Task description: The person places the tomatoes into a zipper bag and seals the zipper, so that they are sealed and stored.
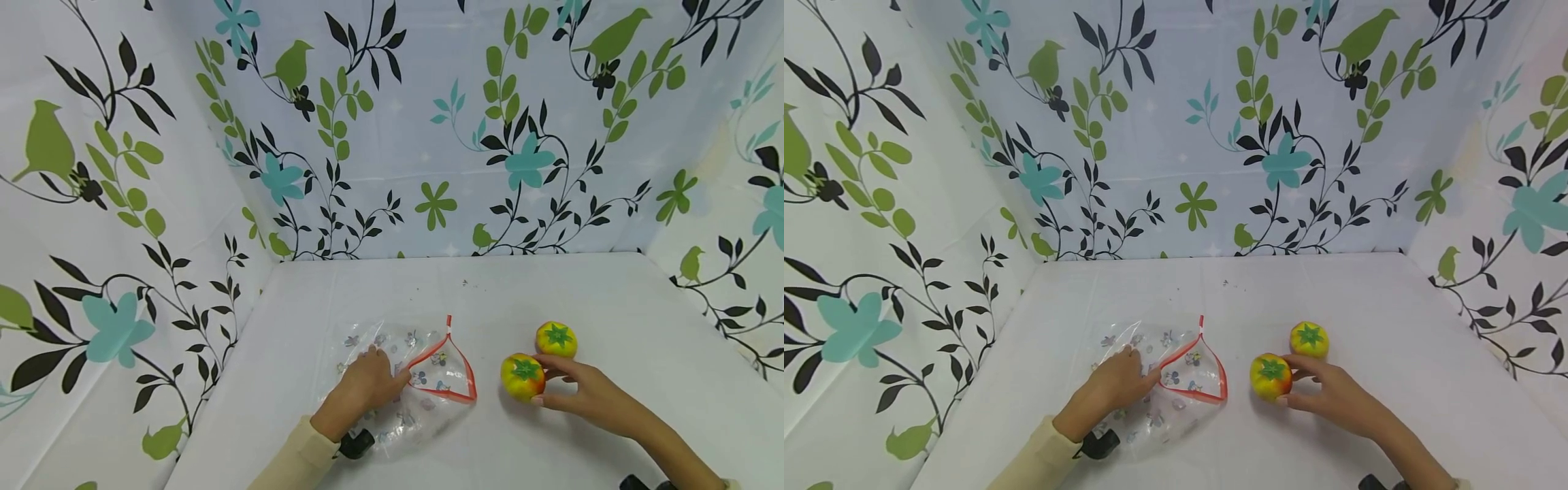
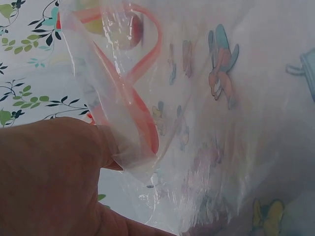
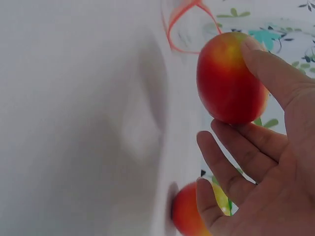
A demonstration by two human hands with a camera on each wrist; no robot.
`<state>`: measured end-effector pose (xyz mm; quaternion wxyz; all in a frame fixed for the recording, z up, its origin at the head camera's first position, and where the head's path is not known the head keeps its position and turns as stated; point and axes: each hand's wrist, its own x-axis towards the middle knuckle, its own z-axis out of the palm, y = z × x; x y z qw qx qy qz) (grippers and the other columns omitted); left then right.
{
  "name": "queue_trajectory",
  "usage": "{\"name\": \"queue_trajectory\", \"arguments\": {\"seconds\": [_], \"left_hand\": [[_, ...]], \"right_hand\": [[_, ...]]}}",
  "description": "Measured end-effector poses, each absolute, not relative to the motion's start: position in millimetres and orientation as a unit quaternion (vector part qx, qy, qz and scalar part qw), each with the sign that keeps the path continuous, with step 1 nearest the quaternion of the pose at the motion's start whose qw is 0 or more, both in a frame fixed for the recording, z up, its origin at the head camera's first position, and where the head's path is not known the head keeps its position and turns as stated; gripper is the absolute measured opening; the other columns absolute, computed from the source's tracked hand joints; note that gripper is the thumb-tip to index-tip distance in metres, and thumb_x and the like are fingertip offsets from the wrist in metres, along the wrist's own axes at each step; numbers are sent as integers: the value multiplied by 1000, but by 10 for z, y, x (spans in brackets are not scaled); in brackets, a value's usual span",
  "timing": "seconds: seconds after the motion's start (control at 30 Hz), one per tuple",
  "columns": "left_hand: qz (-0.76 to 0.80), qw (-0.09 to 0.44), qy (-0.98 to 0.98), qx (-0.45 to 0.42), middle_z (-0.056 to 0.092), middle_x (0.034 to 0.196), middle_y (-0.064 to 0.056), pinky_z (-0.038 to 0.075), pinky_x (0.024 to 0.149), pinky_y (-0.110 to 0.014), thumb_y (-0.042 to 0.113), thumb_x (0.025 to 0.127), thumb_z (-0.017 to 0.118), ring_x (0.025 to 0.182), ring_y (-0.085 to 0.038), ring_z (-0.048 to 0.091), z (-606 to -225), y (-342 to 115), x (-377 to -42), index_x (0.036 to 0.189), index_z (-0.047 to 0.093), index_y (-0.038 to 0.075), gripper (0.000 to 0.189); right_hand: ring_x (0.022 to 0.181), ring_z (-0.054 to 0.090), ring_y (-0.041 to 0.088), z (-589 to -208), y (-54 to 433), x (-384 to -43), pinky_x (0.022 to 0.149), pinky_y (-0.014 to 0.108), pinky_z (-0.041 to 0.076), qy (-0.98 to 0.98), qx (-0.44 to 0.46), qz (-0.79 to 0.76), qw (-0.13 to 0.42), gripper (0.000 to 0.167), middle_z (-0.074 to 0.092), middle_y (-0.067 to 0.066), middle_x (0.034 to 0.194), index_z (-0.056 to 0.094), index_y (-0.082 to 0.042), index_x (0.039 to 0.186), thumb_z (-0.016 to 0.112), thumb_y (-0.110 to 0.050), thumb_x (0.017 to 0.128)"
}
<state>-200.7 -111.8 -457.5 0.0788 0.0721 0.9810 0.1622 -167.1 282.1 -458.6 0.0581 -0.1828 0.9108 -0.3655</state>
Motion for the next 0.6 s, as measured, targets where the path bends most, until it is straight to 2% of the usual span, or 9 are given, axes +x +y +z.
{"name": "queue_trajectory", "arguments": {"seconds": [0.17,0.37,0.6], "left_hand": [[160,83,981,71,51,151,-33,51,107,-58,51,98,62,133,-48,57,-4566,-1116,-1999,140,52,-21,84],[158,87,981,69,51,152,-33,51,107,-58,52,98,62,133,-48,57,-4544,-1115,-1988,140,52,-21,85],[164,89,980,66,50,153,-32,51,108,-59,51,98,62,135,-48,56,-4540,-1114,-1986,140,52,-21,84]], "right_hand": [[111,67,13,-4594,2638,-1737,91,37,56,905,-194,-375,57,67,69,4,136,60,-8,145,82,-43,92],[110,66,12,-4612,2459,-1813,92,34,57,897,-213,-382,68,65,68,2,137,60,-10,145,81,-43,93],[110,66,17,-4616,2296,-1899,91,34,58,893,-239,-374,68,64,68,6,138,60,-9,146,79,-41,94]]}}
